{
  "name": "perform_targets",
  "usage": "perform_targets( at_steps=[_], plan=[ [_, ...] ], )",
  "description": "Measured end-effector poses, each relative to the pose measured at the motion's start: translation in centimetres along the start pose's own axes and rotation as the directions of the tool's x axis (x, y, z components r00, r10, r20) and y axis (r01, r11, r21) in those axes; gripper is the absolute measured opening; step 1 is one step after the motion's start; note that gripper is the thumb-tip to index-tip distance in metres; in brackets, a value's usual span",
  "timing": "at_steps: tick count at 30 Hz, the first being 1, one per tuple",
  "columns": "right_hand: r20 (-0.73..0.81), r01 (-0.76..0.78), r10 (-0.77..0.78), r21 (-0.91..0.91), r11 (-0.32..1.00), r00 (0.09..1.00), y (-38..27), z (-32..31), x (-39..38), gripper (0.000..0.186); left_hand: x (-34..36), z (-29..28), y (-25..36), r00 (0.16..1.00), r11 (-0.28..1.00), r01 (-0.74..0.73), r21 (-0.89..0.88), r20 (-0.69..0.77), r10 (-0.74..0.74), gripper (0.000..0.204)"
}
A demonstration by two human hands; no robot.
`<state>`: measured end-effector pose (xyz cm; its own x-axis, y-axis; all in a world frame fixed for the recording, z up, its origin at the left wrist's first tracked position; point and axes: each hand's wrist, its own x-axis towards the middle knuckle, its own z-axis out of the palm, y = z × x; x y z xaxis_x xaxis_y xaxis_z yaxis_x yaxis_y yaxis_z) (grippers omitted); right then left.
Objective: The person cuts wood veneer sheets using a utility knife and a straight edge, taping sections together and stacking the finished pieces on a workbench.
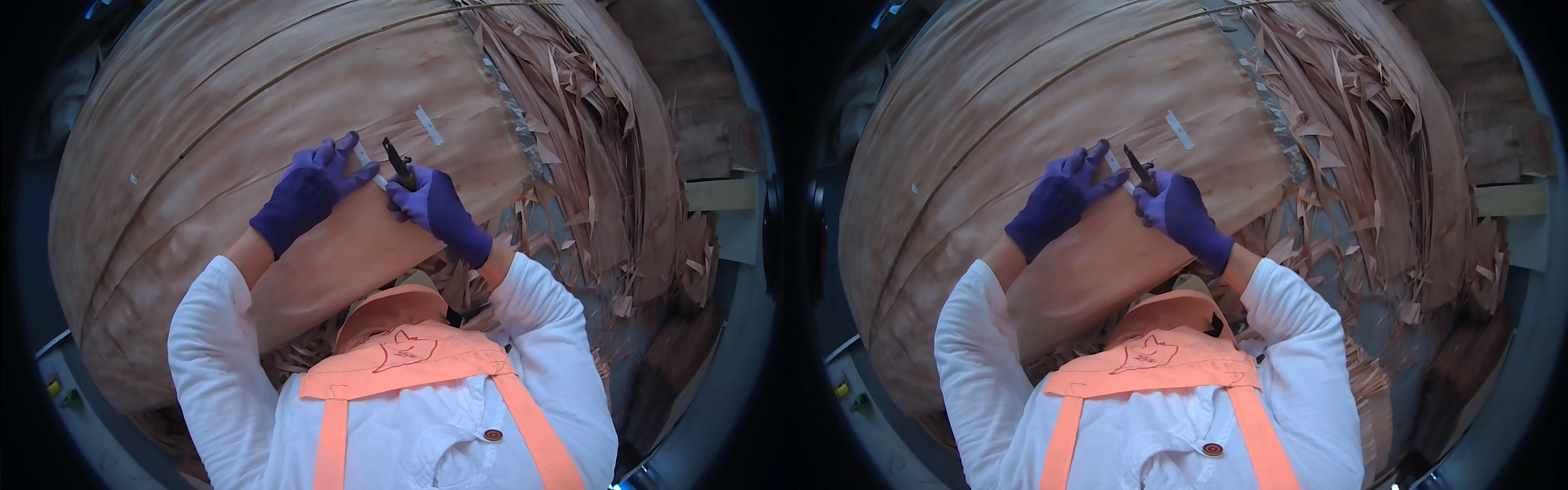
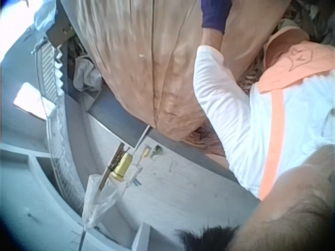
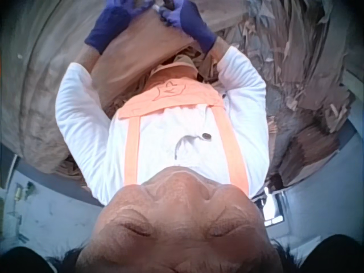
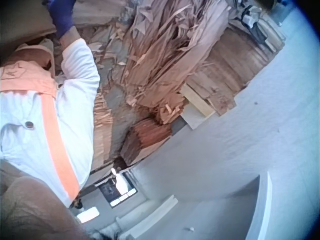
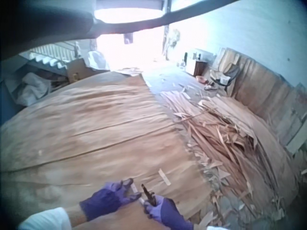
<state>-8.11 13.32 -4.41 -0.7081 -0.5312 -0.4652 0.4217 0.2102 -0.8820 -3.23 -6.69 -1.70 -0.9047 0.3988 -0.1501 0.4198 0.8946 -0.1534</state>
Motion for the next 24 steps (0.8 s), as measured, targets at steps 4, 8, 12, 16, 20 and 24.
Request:
perform_targets(
  at_steps=[4, 8, 12, 16, 20, 24],
  plan=[
    [0.037, -0.029, 0.033, -0.09, 0.995, 0.999, -1.0, -0.8, 0.3, 0.013, -0.1, 0.3, -0.1, 1.0, 1.0, -0.008, 0.029, -0.009, 0.008, 0.053],
    [0.097, -0.058, 0.067, -0.095, 0.994, 0.993, -1.6, -1.9, 0.3, 0.012, -0.1, 0.4, -0.1, 1.0, 0.999, -0.004, 0.047, -0.014, 0.004, 0.052],
    [0.079, -0.006, 0.018, -0.139, 0.99, 0.997, -0.8, -5.6, 0.8, 0.011, 0.2, -0.7, 0.2, 0.998, 0.999, 0.03, -0.024, 0.055, -0.028, 0.051],
    [0.031, 0.147, -0.145, -0.049, 0.988, 0.989, -3.4, -9.5, 3.1, 0.014, 1.0, -1.1, 0.4, 0.981, 0.999, -0.027, 0.018, -0.193, 0.03, 0.042],
    [0.021, 0.16, -0.158, -0.146, 0.976, 0.987, -4.9, -11.8, 5.4, 0.021, 4.4, -1.7, 3.3, 0.926, 0.988, 0.028, -0.155, -0.367, -0.084, 0.039],
    [-0.013, 0.152, -0.158, -0.214, 0.965, 0.987, -3.3, -13.0, 6.7, 0.022, 8.9, -0.9, 5.8, 0.843, 0.934, 0.141, -0.328, -0.455, -0.287, 0.039]
  ],
)
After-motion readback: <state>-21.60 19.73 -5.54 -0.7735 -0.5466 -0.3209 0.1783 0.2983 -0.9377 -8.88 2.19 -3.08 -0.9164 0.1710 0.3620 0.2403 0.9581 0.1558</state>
